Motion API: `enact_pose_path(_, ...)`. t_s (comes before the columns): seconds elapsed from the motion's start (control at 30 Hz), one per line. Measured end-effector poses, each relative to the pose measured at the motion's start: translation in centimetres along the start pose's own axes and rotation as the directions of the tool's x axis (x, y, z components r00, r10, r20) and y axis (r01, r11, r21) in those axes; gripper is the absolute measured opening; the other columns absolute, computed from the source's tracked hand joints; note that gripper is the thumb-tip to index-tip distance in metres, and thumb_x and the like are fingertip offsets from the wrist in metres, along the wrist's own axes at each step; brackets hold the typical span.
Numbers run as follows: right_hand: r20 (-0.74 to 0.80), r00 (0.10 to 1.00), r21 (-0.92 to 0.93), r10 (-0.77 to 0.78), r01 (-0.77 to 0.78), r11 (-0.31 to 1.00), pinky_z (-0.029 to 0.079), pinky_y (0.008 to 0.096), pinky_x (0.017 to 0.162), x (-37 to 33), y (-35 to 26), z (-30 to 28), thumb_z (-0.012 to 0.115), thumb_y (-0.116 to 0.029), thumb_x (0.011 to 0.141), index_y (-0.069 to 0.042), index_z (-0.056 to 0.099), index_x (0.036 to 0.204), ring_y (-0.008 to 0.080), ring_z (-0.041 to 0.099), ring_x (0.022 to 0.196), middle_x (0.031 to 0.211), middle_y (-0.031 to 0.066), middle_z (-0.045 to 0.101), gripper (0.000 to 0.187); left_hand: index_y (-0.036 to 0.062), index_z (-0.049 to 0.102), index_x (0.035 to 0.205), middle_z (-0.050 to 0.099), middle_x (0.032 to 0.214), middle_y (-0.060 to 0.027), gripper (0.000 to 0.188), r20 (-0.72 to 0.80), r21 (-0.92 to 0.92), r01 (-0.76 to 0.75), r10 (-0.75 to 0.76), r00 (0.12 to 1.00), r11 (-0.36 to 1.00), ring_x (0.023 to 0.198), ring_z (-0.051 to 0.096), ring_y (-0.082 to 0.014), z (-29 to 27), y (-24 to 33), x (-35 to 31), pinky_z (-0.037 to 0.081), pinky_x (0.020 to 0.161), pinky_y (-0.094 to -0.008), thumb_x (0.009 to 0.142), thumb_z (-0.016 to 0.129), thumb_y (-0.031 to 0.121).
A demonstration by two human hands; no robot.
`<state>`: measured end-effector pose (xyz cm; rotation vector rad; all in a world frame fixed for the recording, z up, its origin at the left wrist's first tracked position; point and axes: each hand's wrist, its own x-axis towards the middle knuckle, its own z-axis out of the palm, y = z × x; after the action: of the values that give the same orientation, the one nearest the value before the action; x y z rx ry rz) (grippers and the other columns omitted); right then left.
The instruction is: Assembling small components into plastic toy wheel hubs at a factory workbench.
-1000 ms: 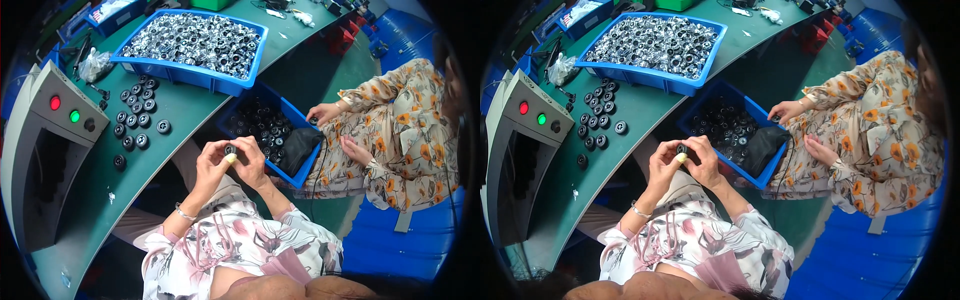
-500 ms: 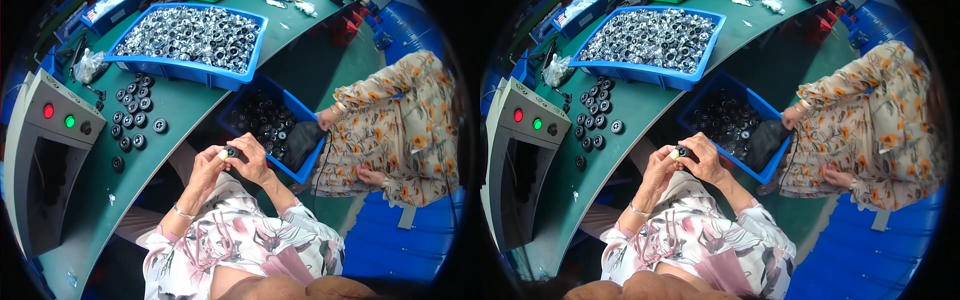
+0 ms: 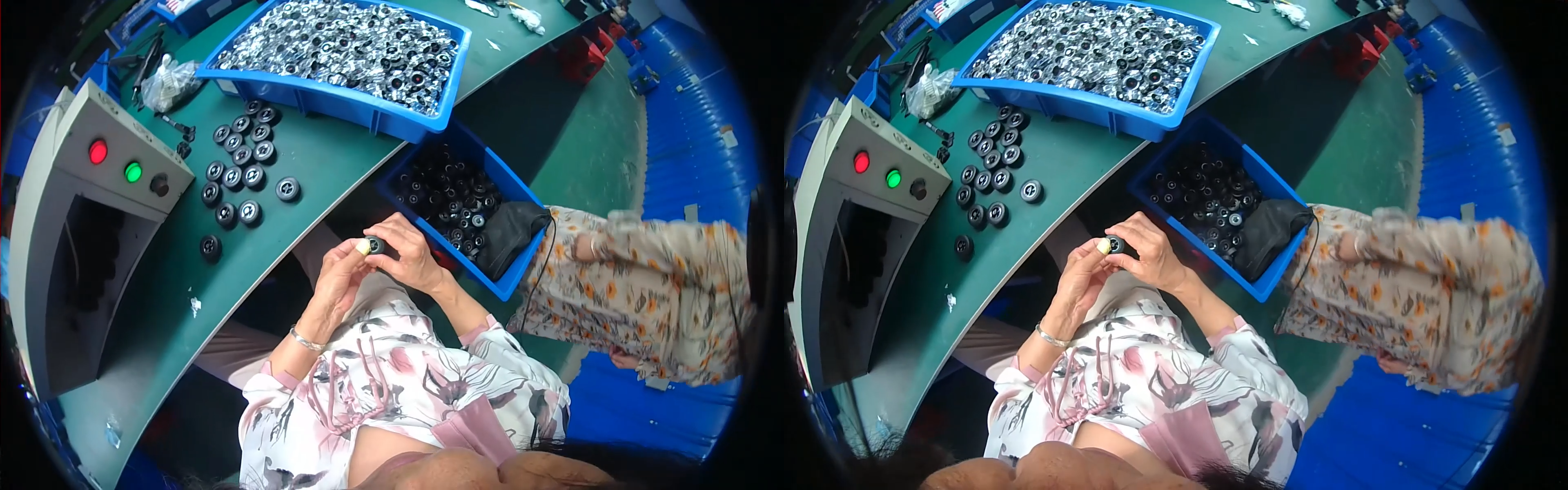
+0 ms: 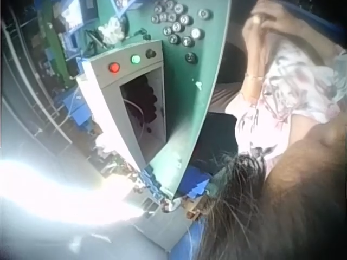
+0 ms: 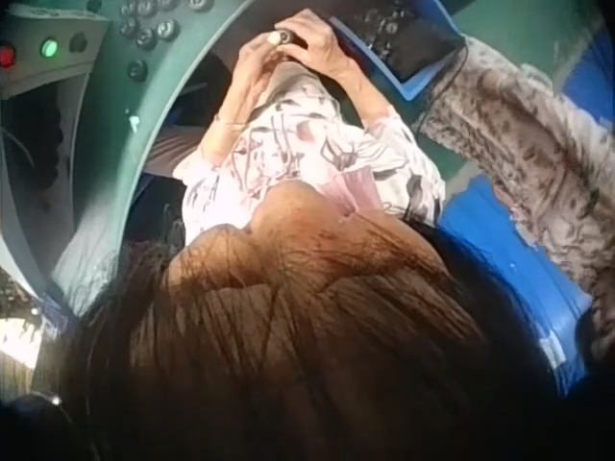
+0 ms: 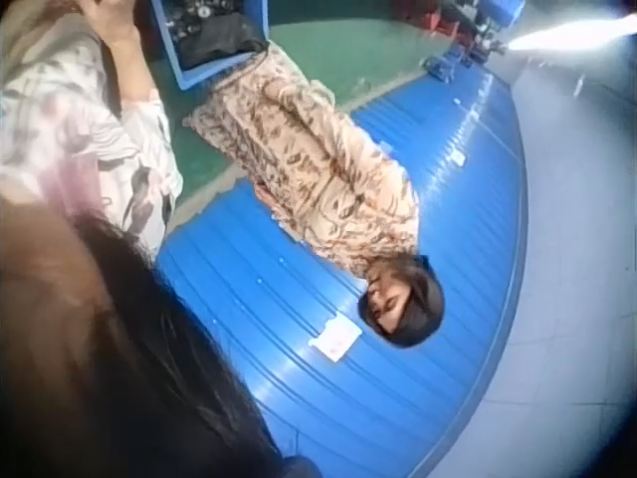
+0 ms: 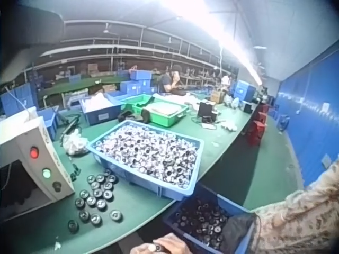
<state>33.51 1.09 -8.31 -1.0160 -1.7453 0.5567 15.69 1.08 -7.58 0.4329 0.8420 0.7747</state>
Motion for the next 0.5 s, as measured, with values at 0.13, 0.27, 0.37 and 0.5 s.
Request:
enact_pose_path(0.13,0.017,1.000,0.005,0.014,-0.014,1.000,0.053,0.0392,0.077,0.0,-1.4,1.0,0.082,-0.005,0.069,0.002,0.067,0.105,0.0319,0.063,0.088,0.096,0.0145,0.069,0.039,0.0039,0.066,0.103,0.067,0.093,-0.0016,0.015,-0.039,-0.089,0.028,-0.032,0.999,0.996,0.081,0.063,-0.0089,-0.3,0.5,-1.4,0.052,0.075,-0.0255,0.097,0.066,0.017)
enact_pose_path(0.27,0.060,0.998,0.008,0.018,-0.018,1.000,0.053,0.0373,0.078,-0.1,-2.2,3.5,0.080,-0.003,0.071,0.001,0.066,0.107,0.0295,0.063,0.089,0.097,0.0141,0.068,0.039,0.0023,0.067,0.109,0.068,0.098,-0.0027,0.018,-0.091,-0.152,0.000,-0.014,0.996,0.988,0.082,0.062,-0.0088,-2.2,0.5,-3.1,0.051,0.075,-0.0244,0.097,0.066,0.016)
enact_pose_path(0.37,0.117,0.964,0.249,0.239,-0.261,0.933,0.053,0.0318,0.083,-0.1,-3.7,5.6,0.076,-0.002,0.080,0.001,0.064,0.114,0.0204,0.063,0.093,0.102,0.0103,0.068,0.037,0.0005,0.067,0.116,0.070,0.108,-0.0065,0.025,-0.079,-0.056,-0.139,0.135,0.988,0.989,0.091,0.065,-0.0122,-4.7,0.4,-3.6,0.053,0.082,-0.0275,0.096,0.068,0.016)
enact_pose_path(0.5,0.352,0.769,0.544,0.533,-0.632,0.553,0.053,0.0261,0.087,-1.2,-2.9,7.0,0.066,-0.001,0.093,0.004,0.062,0.117,0.0106,0.063,0.098,0.107,0.0069,0.068,0.025,-0.0054,0.065,0.118,0.070,0.105,-0.0082,0.030,-0.124,0.247,-0.353,0.391,0.912,0.902,0.085,0.066,-0.0126,-6.4,-0.3,-4.5,0.055,0.079,-0.0277,0.093,0.071,0.011)
